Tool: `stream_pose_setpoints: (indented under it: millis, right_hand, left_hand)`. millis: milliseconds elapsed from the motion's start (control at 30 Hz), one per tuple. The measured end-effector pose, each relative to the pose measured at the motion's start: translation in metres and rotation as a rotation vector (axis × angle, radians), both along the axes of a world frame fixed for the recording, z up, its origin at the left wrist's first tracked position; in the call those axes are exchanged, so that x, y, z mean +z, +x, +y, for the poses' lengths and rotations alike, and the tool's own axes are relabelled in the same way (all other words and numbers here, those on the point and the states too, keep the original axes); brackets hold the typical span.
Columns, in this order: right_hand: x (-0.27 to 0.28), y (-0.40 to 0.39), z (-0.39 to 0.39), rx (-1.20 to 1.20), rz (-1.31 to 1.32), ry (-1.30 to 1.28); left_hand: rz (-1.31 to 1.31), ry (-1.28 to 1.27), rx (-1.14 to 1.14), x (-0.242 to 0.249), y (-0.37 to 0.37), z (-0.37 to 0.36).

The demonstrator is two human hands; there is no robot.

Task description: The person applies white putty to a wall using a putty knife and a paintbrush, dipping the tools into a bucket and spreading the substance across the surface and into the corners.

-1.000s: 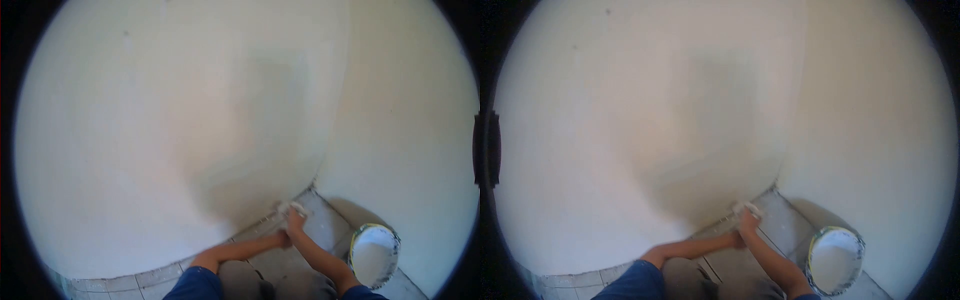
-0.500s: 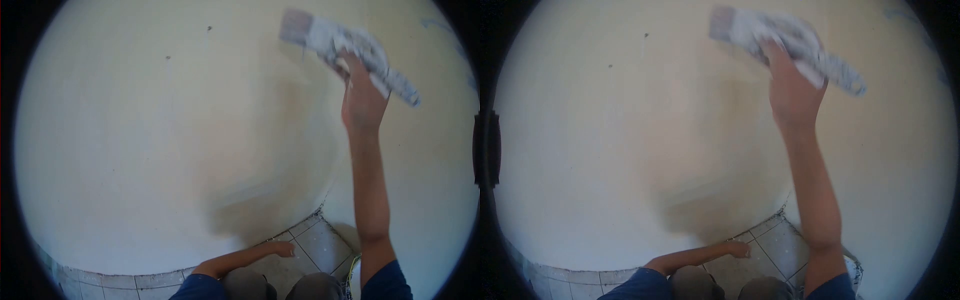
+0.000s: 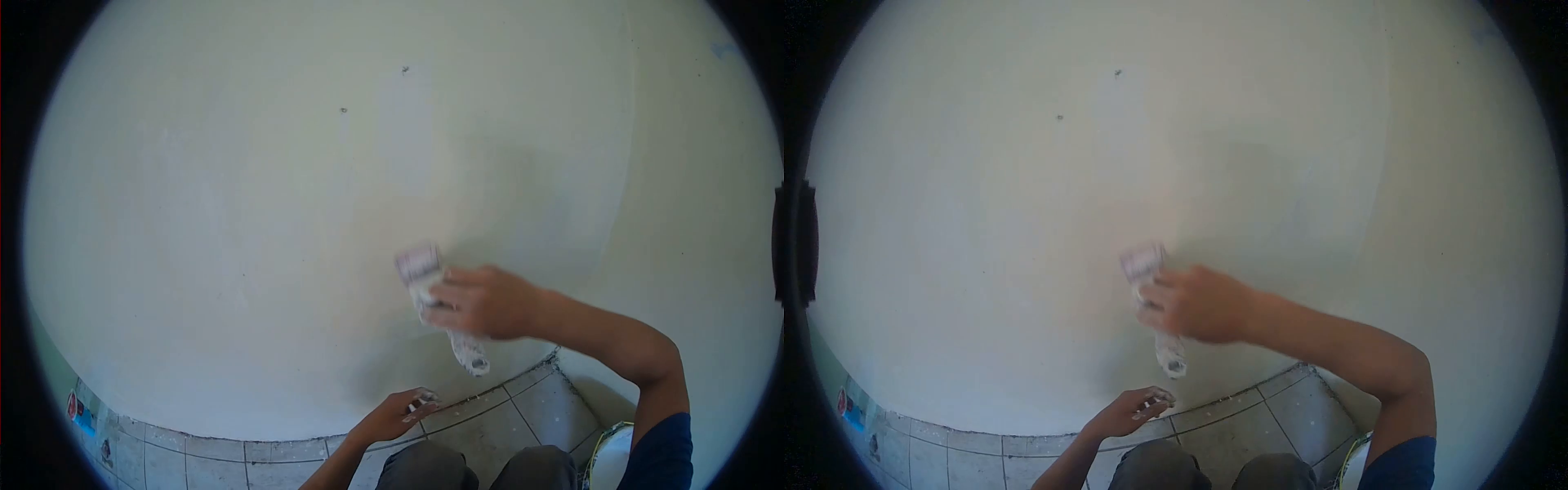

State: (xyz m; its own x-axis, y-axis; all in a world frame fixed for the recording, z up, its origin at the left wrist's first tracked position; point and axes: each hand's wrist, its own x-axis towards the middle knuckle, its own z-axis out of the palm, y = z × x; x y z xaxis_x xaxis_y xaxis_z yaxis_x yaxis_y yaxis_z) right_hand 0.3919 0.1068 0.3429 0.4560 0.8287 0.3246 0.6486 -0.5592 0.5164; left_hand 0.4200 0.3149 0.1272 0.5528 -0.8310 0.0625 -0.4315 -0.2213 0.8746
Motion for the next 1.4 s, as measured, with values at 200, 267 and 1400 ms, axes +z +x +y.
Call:
stream_pose_setpoints:
  millis: [200, 267, 1400]
  right_hand:
    - [0.032, 0.038, -0.007, 0.284, 0.339, 0.331]
    - [0.086, 0.047, -0.002, 0.355, 0.258, 0.497]
    - [-0.097, 0.002, -0.091, -0.262, -0.238, 0.132]
  left_hand:
    - [0.025, -0.106, 0.103, -0.007, -0.008, 0.014]
    - [0.028, -0.142, 0.11, -0.004, -0.01, 0.012]
    - [0.065, -0.053, 0.007, 0.001, -0.006, 0.024]
